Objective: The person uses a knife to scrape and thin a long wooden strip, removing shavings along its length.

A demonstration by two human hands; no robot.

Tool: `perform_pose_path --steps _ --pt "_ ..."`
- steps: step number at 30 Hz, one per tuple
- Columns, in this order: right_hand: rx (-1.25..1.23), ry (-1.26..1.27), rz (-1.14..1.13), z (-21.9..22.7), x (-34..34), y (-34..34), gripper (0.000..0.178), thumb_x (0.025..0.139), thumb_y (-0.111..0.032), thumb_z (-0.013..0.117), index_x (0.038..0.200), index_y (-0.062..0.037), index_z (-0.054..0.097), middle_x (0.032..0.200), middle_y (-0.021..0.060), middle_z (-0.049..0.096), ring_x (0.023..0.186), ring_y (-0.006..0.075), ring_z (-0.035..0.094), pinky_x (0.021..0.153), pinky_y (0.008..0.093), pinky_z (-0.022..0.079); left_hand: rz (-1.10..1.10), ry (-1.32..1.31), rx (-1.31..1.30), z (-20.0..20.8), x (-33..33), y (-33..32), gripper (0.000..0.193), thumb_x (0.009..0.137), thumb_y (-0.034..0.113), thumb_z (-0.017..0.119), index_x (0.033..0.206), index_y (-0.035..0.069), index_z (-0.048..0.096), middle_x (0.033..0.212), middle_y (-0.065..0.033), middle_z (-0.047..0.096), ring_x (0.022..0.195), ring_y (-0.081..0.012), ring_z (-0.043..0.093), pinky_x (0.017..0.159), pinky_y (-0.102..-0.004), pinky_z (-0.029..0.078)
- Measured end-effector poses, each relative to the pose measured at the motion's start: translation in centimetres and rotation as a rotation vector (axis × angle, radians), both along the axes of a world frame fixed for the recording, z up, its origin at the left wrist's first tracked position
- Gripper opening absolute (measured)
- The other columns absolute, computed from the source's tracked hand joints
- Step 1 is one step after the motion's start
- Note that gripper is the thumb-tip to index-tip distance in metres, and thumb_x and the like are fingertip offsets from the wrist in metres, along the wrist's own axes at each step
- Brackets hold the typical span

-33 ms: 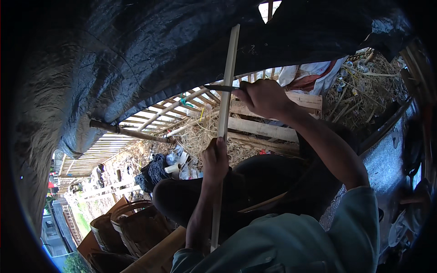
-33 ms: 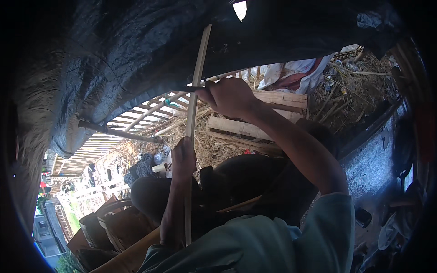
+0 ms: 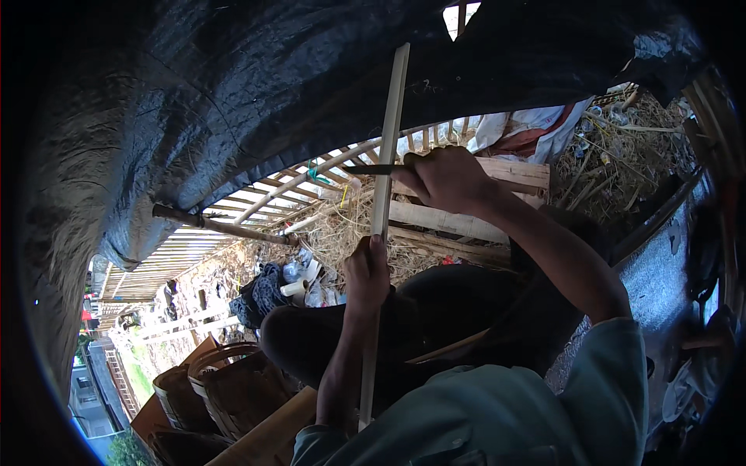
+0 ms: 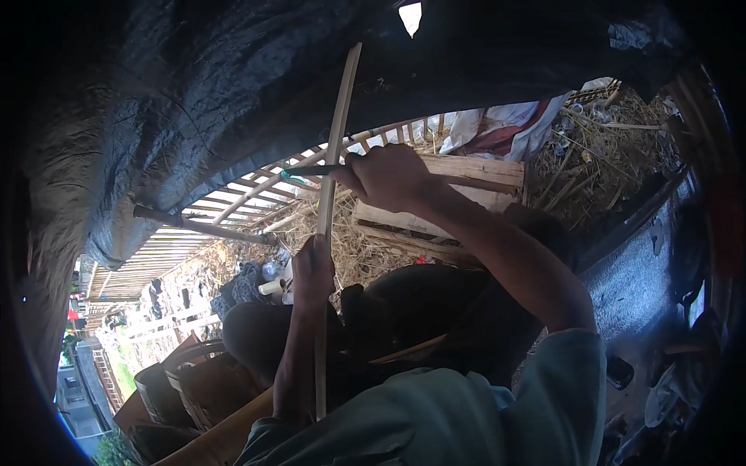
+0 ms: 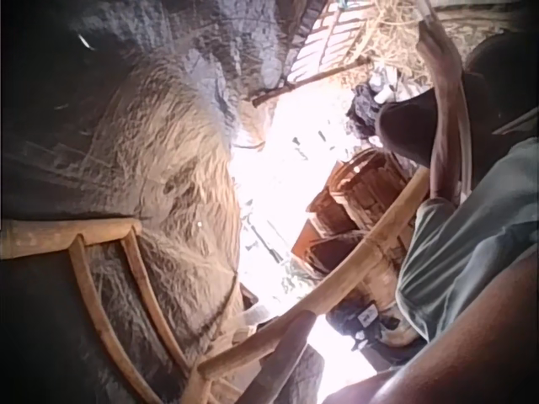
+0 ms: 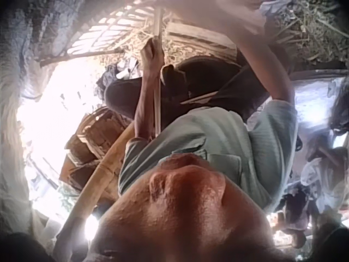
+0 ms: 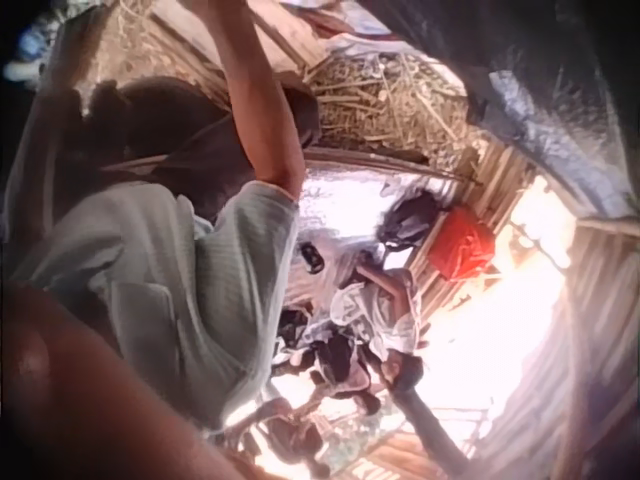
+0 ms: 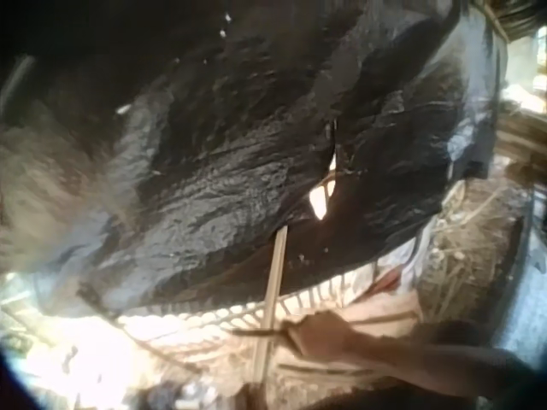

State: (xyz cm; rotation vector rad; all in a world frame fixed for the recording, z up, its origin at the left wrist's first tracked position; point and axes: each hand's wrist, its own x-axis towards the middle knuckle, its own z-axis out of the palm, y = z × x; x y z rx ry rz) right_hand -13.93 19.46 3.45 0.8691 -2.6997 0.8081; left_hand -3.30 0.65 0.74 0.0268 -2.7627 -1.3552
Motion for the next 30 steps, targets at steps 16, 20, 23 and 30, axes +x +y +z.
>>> perform_pose_path --steps 16,20,23,30 --pt "0.201 0.061 0.057 -1.6 0.0 0.5 0.042 0.089 -0.042 0.048 0.069 -0.0077 0.062 0.048 0.0099 0.054 0.046 0.0277 0.059 0.046 0.0403 0.049 -0.039 -0.048 -0.079 1.5 0.5 1.9 0.025 0.094 0.019 0.042 0.081 0.000 0.052 0.053 -0.0183 0.052 0.049 -0.0369 0.056 0.043 -0.0412 0.039" --pt "0.159 0.098 -0.489 0.3 -8.8 7.8 0.053 0.093 -0.043 0.040 0.066 -0.0037 0.062 0.056 0.0178 0.058 0.056 0.0359 0.061 0.052 0.0451 0.052 -0.175 -0.002 -0.030 1.3 2.0 4.0 0.026 0.094 0.018 0.042 0.080 -0.001 0.052 0.051 -0.0180 0.050 0.046 -0.0348 0.055 0.041 -0.0391 0.038" --pt "0.219 0.092 -0.739 -0.1 -10.3 13.2 0.059 0.094 -0.045 0.034 0.064 -0.0024 0.062 0.063 0.0222 0.061 0.065 0.0382 0.063 0.056 0.0462 0.053 -0.156 -0.074 0.084 2.6 1.9 4.4 0.028 0.095 0.019 0.042 0.078 -0.001 0.051 0.051 -0.0173 0.050 0.045 -0.0327 0.055 0.041 -0.0390 0.038" --pt "0.201 0.087 -0.711 -0.7 -9.7 12.0 0.058 0.094 -0.044 0.034 0.065 -0.0015 0.062 0.064 0.0246 0.060 0.067 0.0398 0.063 0.058 0.0476 0.054 -0.104 0.000 0.048 -1.7 1.0 2.4 0.040 0.096 0.030 0.037 0.074 -0.001 0.049 0.050 -0.0161 0.048 0.043 -0.0300 0.052 0.041 -0.0392 0.037"
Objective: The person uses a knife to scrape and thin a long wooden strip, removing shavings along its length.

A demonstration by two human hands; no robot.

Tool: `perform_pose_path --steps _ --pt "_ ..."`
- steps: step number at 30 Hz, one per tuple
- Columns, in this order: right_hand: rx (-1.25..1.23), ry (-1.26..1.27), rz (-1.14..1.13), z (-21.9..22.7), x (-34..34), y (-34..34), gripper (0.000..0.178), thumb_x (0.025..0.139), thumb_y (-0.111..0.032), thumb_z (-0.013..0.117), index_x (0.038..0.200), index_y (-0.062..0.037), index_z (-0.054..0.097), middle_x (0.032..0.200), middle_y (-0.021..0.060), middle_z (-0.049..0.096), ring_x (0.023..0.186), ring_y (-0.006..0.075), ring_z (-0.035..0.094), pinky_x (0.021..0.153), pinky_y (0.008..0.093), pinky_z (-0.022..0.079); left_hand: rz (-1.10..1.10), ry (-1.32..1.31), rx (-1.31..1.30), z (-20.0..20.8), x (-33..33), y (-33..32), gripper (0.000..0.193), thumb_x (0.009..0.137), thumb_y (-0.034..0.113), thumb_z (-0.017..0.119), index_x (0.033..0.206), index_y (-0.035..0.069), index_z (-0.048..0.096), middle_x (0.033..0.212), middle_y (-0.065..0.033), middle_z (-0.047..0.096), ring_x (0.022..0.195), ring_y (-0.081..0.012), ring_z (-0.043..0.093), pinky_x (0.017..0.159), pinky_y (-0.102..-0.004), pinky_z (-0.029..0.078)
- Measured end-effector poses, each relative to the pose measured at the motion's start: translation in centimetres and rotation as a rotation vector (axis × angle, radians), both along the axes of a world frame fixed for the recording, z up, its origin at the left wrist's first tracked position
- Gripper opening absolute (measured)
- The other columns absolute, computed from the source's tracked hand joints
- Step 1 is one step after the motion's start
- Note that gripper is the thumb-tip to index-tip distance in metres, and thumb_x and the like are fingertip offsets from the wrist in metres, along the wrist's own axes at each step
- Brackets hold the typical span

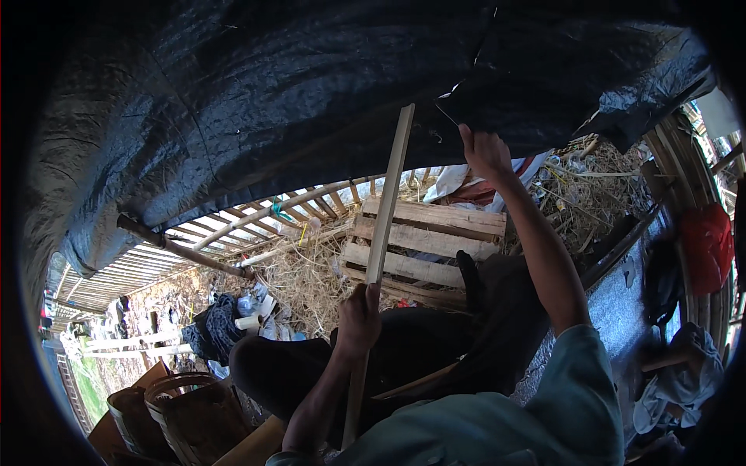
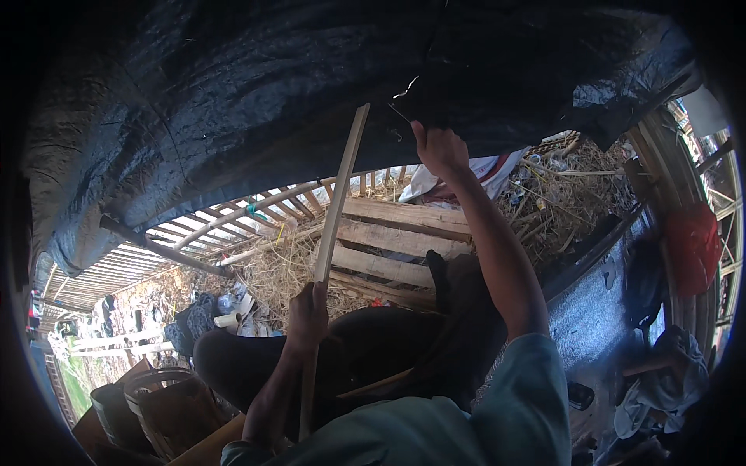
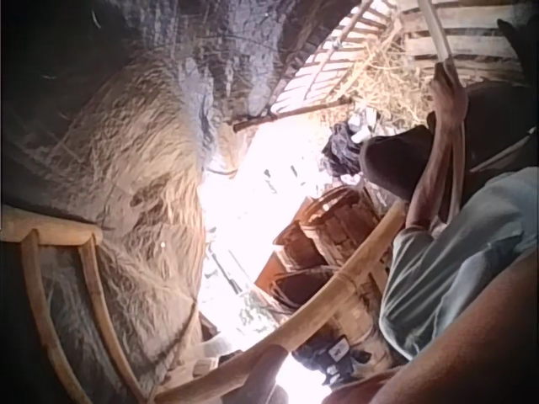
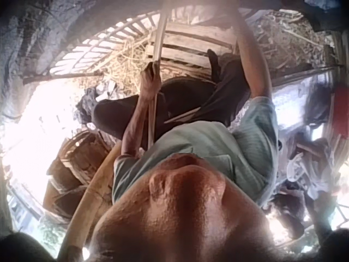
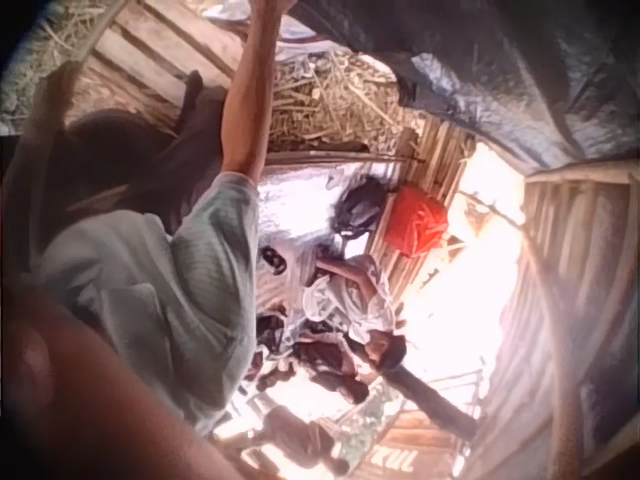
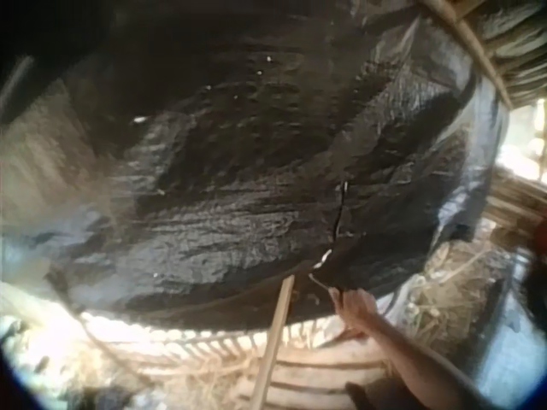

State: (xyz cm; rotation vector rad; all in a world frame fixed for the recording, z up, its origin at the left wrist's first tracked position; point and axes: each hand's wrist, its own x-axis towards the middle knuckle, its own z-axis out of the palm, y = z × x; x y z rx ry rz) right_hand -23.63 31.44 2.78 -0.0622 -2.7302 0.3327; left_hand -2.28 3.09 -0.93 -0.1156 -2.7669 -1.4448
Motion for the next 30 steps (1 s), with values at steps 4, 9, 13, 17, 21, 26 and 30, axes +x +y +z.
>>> perform_pose_path --steps 4,9,13,17,21,26,30 --pt "-0.087 -0.013 0.274 0.6 1.3 -2.4 0.050 0.094 -0.039 0.039 0.070 -0.0023 0.061 0.062 0.0222 0.060 0.063 0.0395 0.062 0.057 0.0477 0.053 0.019 -0.273 0.226 1.3 0.1 -0.1 0.046 0.097 0.038 0.034 0.075 0.000 0.047 0.047 -0.0098 0.045 0.037 -0.0199 0.050 0.037 -0.0337 0.038" --pt "-0.106 -0.063 0.671 0.2 2.9 -6.2 0.041 0.092 -0.039 0.042 0.080 -0.0057 0.063 0.071 0.0189 0.062 0.067 0.0372 0.061 0.064 0.0465 0.050 0.018 -0.416 0.344 1.6 0.2 -0.1 0.047 0.097 0.040 0.033 0.076 0.001 0.047 0.046 -0.0069 0.044 0.037 -0.0153 0.049 0.035 -0.0315 0.039" --pt "-0.046 -0.129 0.661 0.0 1.8 -5.7 0.042 0.092 -0.038 0.043 0.080 -0.0053 0.065 0.070 0.0200 0.062 0.071 0.0381 0.062 0.068 0.0479 0.050 -0.060 -0.279 0.229 2.5 0.6 0.8 0.044 0.096 0.039 0.031 0.077 0.002 0.046 0.048 -0.0052 0.041 0.036 -0.0146 0.044 0.034 -0.0289 0.035" --pt "-0.109 -0.232 -0.118 2.4 -1.5 -2.6 0.056 0.093 -0.045 0.033 0.079 -0.0027 0.067 0.082 0.0245 0.063 0.086 0.0396 0.062 0.078 0.0485 0.050 -0.114 -0.207 0.143 2.2 1.4 2.1 0.045 0.095 0.039 0.030 0.077 0.001 0.046 0.049 -0.0092 0.043 0.037 -0.0191 0.049 0.035 -0.0316 0.041" --pt "-0.139 -0.219 -0.363 -2.8 -2.8 4.2 0.062 0.093 -0.050 0.027 0.086 -0.0022 0.067 0.091 0.0251 0.063 0.093 0.0416 0.059 0.081 0.0488 0.049 -0.105 -0.283 0.280 3.1 0.8 2.0 0.040 0.097 0.032 0.034 0.078 -0.001 0.048 0.050 -0.0158 0.046 0.040 -0.0273 0.050 0.040 -0.0376 0.037" --pt "-0.164 -0.228 -0.437 -4.6 -4.0 6.4 0.066 0.092 -0.052 0.023 0.092 -0.0018 0.066 0.094 0.0253 0.063 0.095 0.0437 0.058 0.082 0.0507 0.048 -0.039 -0.411 0.434 2.9 0.4 0.0 0.047 0.096 0.042 0.032 0.078 0.002 0.047 0.048 -0.0029 0.042 0.037 -0.0121 0.047 0.035 -0.0281 0.038" --pt "-0.622 -0.097 -0.058 -3.5 -4.5 4.8 0.054 0.090 -0.050 0.040 0.100 -0.0024 0.063 0.065 0.0136 0.060 0.063 0.0248 0.061 0.060 0.0371 0.048 -0.001 -0.423 0.428 3.9 0.4 0.1 0.045 0.096 0.040 0.031 0.072 0.004 0.045 0.048 -0.0011 0.040 0.038 -0.0095 0.042 0.036 -0.0270 0.034"
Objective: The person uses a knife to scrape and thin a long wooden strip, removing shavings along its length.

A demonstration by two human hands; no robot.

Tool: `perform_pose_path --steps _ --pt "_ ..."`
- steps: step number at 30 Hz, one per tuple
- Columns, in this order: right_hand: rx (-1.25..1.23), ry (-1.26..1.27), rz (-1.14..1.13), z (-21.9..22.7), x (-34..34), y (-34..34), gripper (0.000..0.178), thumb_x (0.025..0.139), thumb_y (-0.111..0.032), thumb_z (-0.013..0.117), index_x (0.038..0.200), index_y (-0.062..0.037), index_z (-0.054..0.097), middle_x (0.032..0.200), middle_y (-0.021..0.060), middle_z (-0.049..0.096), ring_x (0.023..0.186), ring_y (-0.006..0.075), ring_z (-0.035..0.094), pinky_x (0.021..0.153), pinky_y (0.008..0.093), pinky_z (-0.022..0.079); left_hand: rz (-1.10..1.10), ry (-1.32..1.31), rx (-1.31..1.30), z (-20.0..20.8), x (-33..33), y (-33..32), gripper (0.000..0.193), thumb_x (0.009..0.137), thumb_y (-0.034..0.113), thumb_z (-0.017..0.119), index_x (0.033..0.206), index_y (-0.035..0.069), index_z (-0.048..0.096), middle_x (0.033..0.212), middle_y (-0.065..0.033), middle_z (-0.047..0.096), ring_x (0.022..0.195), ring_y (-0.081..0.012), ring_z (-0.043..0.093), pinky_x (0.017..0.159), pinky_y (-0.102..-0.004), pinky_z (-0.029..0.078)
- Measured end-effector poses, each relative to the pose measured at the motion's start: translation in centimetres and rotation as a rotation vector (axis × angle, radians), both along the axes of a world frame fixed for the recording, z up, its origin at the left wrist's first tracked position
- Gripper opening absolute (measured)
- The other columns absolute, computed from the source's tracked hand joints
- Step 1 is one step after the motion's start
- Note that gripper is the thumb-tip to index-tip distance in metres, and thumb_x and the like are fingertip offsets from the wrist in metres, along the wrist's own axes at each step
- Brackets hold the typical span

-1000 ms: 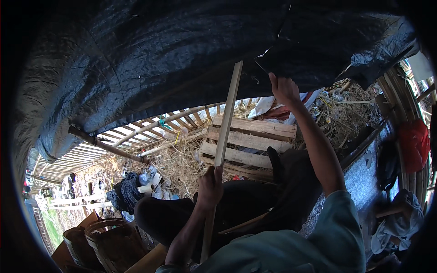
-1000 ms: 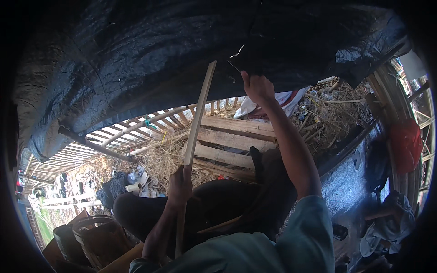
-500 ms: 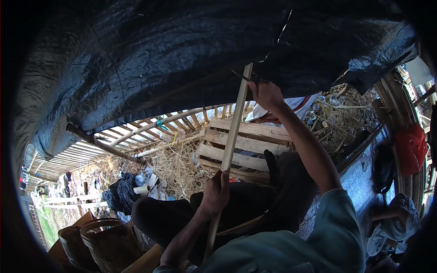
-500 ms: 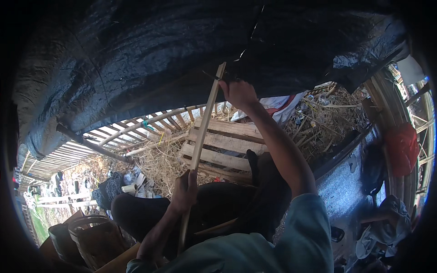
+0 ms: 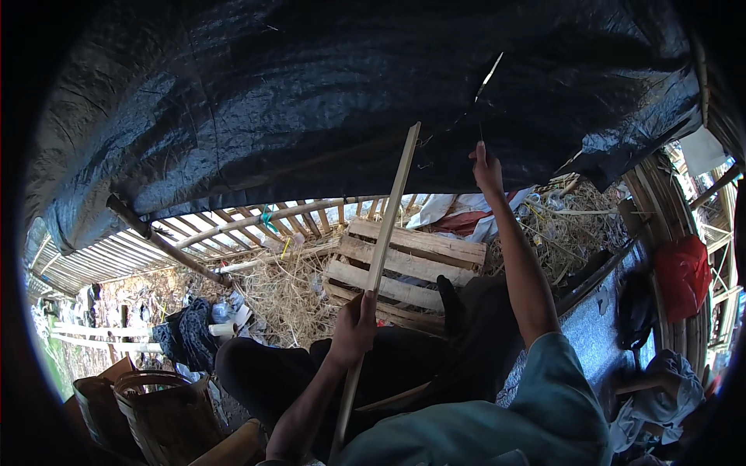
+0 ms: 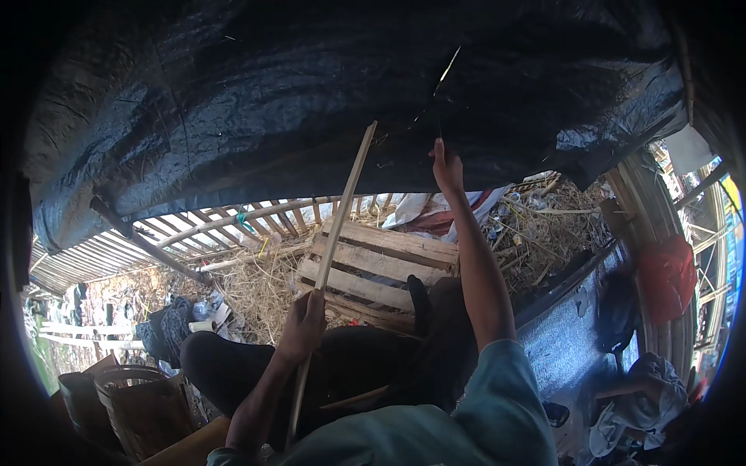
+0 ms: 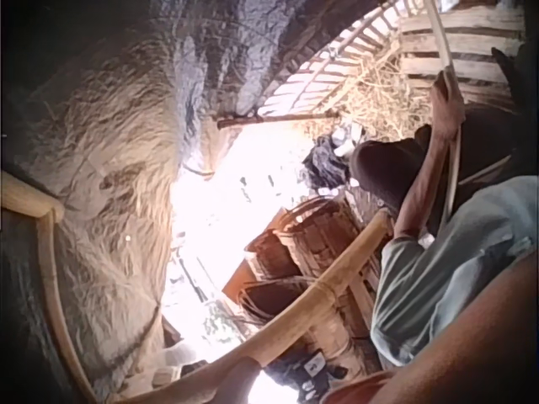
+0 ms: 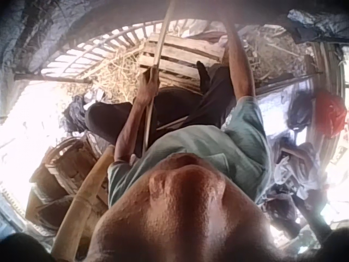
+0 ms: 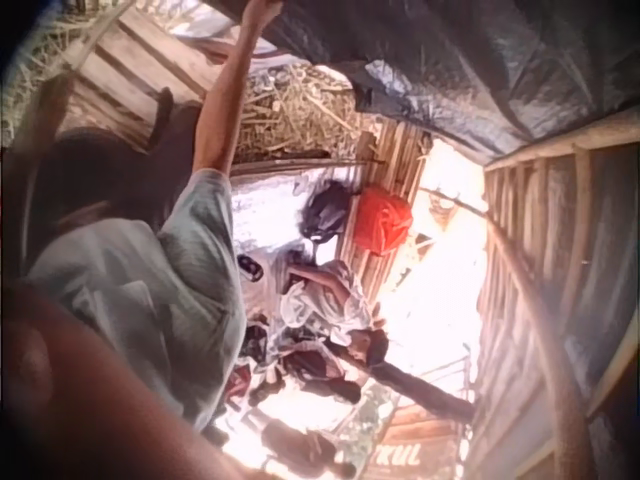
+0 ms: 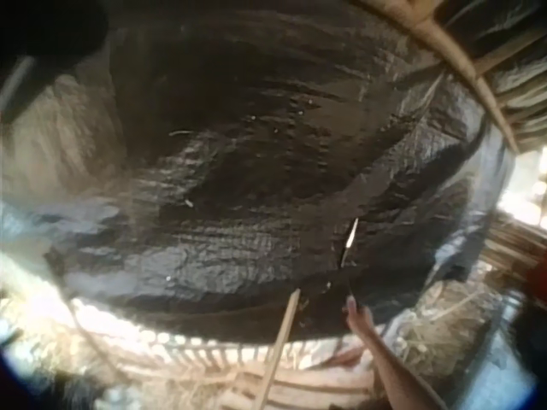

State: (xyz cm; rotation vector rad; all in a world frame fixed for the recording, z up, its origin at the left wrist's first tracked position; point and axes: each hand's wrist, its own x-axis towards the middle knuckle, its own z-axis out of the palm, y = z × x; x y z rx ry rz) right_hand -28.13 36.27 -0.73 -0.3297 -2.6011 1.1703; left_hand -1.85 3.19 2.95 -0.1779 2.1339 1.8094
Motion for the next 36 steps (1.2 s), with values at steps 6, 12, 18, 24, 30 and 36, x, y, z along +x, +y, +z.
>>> perform_pose_path --steps 6,12,18,24,30,36 --pt "0.021 0.427 0.237 4.2 3.2 -6.7 0.030 0.082 -0.026 0.066 0.105 -0.0072 0.061 0.054 0.0021 0.046 0.047 0.0060 0.043 0.049 0.0243 0.038 -0.034 0.061 0.011 -1.1 0.2 0.5 0.048 0.096 0.041 0.033 0.074 0.001 0.047 0.047 -0.0052 0.043 0.036 -0.0149 0.048 0.036 -0.0297 0.039" --pt "0.060 0.514 0.379 4.2 3.6 -8.6 0.024 0.078 -0.020 0.069 0.098 -0.0084 0.063 0.063 0.0068 0.058 0.052 0.0114 0.049 0.051 0.0266 0.040 -0.027 0.143 -0.021 -1.6 0.2 1.6 0.047 0.096 0.038 0.034 0.070 0.001 0.046 0.046 -0.0082 0.044 0.037 -0.0195 0.051 0.036 -0.0321 0.040" --pt "0.050 0.486 0.289 2.6 2.2 -7.5 0.017 0.079 -0.017 0.068 0.075 -0.0035 0.058 0.063 0.0108 0.057 0.052 0.0160 0.050 0.051 0.0280 0.040 -0.020 0.178 -0.021 -2.1 0.1 2.0 0.046 0.097 0.034 0.035 0.068 -0.001 0.046 0.045 -0.0109 0.044 0.038 -0.0224 0.052 0.038 -0.0348 0.039" --pt "-0.011 0.605 -0.028 3.7 0.9 -6.3 0.023 0.080 -0.016 0.065 0.067 -0.0023 0.052 0.061 0.0120 0.057 0.053 0.0187 0.054 0.053 0.0313 0.042 -0.016 0.202 -0.032 -2.3 0.1 1.9 0.046 0.097 0.033 0.035 0.068 -0.001 0.046 0.045 -0.0133 0.043 0.040 -0.0260 0.052 0.039 -0.0367 0.038" --pt "0.124 0.292 -0.392 3.0 1.3 -2.6 0.029 0.085 -0.033 0.054 0.085 -0.0051 0.063 0.084 0.0196 0.065 0.085 0.0373 0.062 0.069 0.0442 0.049 0.008 0.176 -0.052 -3.0 0.1 1.2 0.045 0.097 0.032 0.037 0.069 -0.001 0.046 0.046 -0.0139 0.044 0.040 -0.0266 0.053 0.039 -0.0366 0.038" --pt "0.376 0.158 -0.081 1.7 2.2 -1.7 0.034 0.086 -0.039 0.053 0.087 -0.0063 0.061 0.082 0.0194 0.064 0.083 0.0372 0.062 0.068 0.0446 0.049 0.020 0.228 -0.106 -3.7 0.0 1.2 0.036 0.094 0.027 0.045 0.072 -0.001 0.049 0.050 -0.0145 0.050 0.044 -0.0275 0.056 0.040 -0.0363 0.039"
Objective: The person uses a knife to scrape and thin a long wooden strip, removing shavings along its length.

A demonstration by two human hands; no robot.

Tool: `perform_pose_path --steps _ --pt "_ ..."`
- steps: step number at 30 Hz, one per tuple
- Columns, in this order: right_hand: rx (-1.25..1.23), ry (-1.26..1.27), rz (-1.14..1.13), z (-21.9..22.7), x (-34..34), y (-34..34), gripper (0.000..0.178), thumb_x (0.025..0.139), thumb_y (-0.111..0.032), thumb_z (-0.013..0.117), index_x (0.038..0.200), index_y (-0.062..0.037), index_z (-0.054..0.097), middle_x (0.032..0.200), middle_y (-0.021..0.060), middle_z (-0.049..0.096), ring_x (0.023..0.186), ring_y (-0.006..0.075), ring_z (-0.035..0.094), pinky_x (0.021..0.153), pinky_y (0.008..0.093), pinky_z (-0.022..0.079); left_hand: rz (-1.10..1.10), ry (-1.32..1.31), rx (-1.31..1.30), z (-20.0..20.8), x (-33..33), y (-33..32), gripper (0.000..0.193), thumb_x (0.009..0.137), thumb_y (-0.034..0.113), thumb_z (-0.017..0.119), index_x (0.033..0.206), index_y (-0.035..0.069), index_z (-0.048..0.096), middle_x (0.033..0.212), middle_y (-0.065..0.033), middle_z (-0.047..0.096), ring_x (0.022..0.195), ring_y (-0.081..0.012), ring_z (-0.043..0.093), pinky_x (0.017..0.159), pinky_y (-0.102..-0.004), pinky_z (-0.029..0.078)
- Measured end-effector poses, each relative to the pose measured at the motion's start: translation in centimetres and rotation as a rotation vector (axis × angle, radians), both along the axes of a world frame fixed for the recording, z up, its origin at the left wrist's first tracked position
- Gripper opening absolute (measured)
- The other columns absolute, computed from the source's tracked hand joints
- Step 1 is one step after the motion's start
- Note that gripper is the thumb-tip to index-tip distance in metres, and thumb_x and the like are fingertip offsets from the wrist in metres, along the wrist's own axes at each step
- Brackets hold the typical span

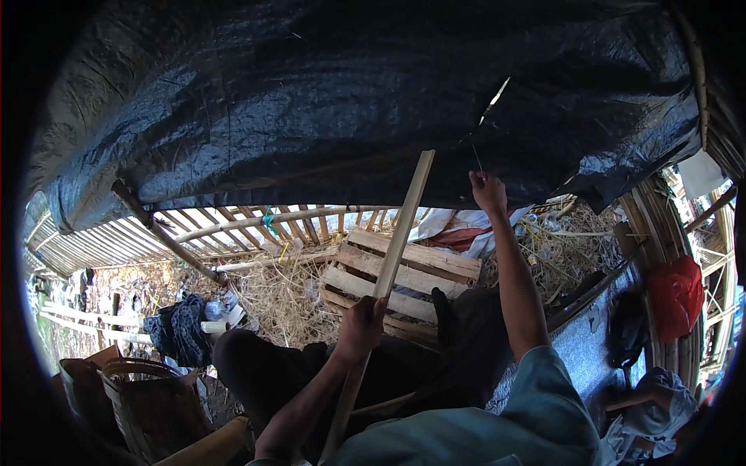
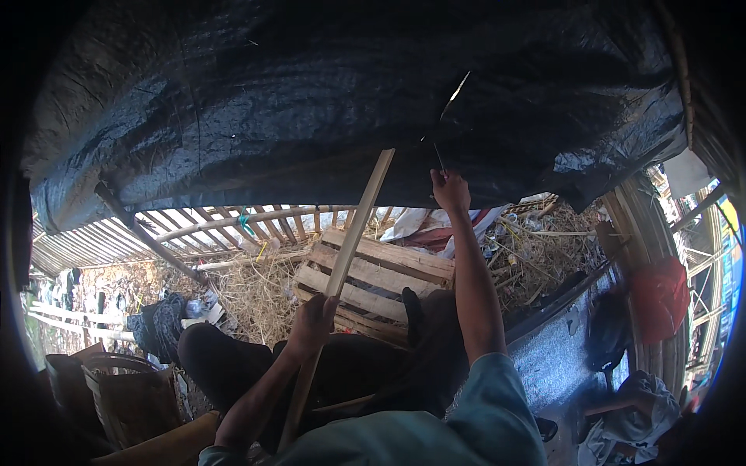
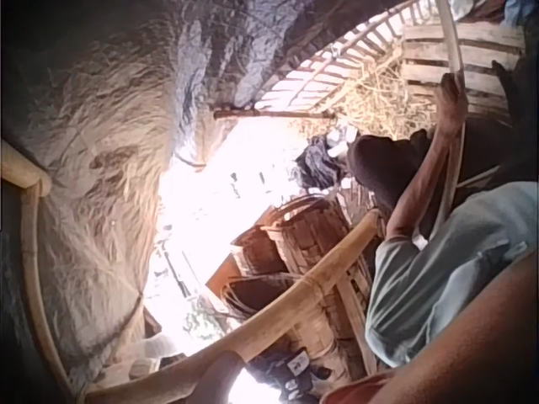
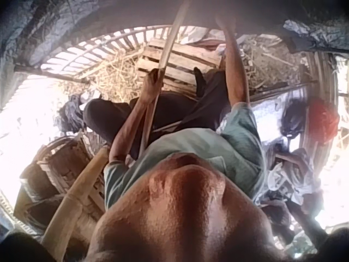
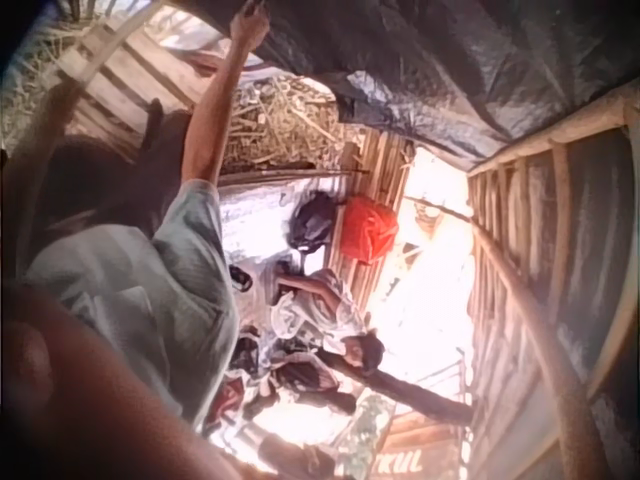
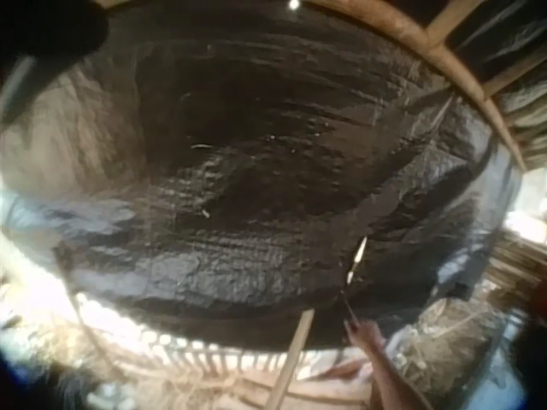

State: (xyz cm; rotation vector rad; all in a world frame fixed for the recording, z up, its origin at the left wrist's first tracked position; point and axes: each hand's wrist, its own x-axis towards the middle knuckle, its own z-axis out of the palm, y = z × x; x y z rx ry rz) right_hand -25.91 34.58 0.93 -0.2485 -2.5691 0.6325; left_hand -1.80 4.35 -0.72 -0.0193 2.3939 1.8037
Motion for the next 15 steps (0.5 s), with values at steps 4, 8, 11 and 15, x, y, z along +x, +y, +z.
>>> perform_pose_path --steps 4,8,11,15 --pt "-0.067 -0.126 0.208 1.9 1.1 -2.0 0.036 0.087 -0.041 0.052 0.084 -0.0054 0.059 0.077 0.0165 0.064 0.077 0.0362 0.063 0.064 0.0442 0.048 0.007 -0.111 0.136 1.2 0.0 0.0 0.022 0.088 0.020 0.054 0.077 0.000 0.053 0.057 -0.0153 0.058 0.052 -0.0306 0.060 0.044 -0.0363 0.043" --pt "-0.085 -0.067 0.470 2.8 3.4 -5.3 0.036 0.090 -0.036 0.050 0.080 -0.0017 0.058 0.066 0.0139 0.061 0.067 0.0334 0.063 0.059 0.0426 0.047 -0.099 0.317 -0.159 -3.1 -0.5 -1.0 0.017 0.081 0.013 0.062 0.088 -0.001 0.057 0.066 -0.0154 0.063 0.057 -0.0242 0.064 0.048 -0.0348 0.047" --pt "-0.035 -0.293 0.687 3.9 6.2 -8.2 0.038 0.091 -0.034 0.051 0.076 0.0010 0.057 0.062 0.0146 0.059 0.061 0.0306 0.062 0.057 0.0405 0.046 -0.012 0.108 0.075 -1.8 -0.2 -0.9 0.019 0.080 0.011 0.063 0.093 -0.002 0.059 0.065 -0.0165 0.062 0.058 -0.0204 0.064 0.049 -0.0344 0.047" --pt "0.110 -0.527 0.892 3.9 9.1 -10.4 0.043 0.090 -0.038 0.050 0.076 0.0012 0.060 0.059 0.0154 0.058 0.054 0.0269 0.058 0.056 0.0382 0.044 -0.021 -0.015 0.065 -0.4 -0.4 -1.1 0.019 0.080 0.009 0.063 0.095 -0.001 0.061 0.064 -0.0174 0.060 0.057 -0.0197 0.063 0.050 -0.0333 0.046"
